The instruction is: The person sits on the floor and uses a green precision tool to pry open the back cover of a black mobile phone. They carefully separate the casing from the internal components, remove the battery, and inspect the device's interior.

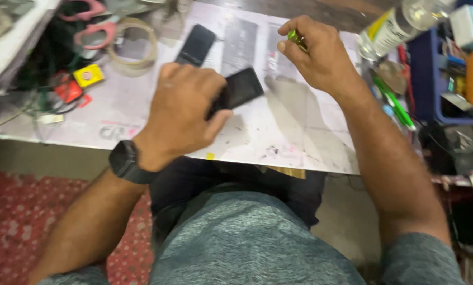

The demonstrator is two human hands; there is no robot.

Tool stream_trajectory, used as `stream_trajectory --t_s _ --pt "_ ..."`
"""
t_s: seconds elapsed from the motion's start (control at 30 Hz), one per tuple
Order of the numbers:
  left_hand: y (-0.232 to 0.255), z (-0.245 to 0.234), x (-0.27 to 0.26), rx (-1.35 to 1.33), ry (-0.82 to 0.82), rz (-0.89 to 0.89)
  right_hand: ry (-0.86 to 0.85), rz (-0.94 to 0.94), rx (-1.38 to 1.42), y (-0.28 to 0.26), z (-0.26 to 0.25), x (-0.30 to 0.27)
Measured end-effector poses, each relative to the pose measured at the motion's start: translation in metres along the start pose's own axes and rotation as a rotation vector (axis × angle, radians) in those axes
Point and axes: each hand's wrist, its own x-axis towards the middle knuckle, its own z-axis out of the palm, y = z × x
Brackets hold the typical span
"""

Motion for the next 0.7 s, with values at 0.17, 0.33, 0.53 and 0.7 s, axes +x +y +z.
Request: stream_trajectory --t_s 0.17,0.33,0.53,0.7 --pt "0.024 0.033 0.026 0.075 -0.134 0.111 0.098 0.134 0.082 0.039 0.005 -0.021" --pt "0.027 0.054 0.029 0.173 -0.14 0.089 0.124 0.103 0.08 0.049 0.009 -0.022" --pt "0.011 0.056 0.03 0.155 -0.211 0.036 0.049 -0.066 -0.061 0.057 0.001 -0.027" --pt "-0.016 0.053 0.037 -0.085 -0.21 -0.192 -0.098 0.049 -0.378 0.052 -0.019 -0.037"
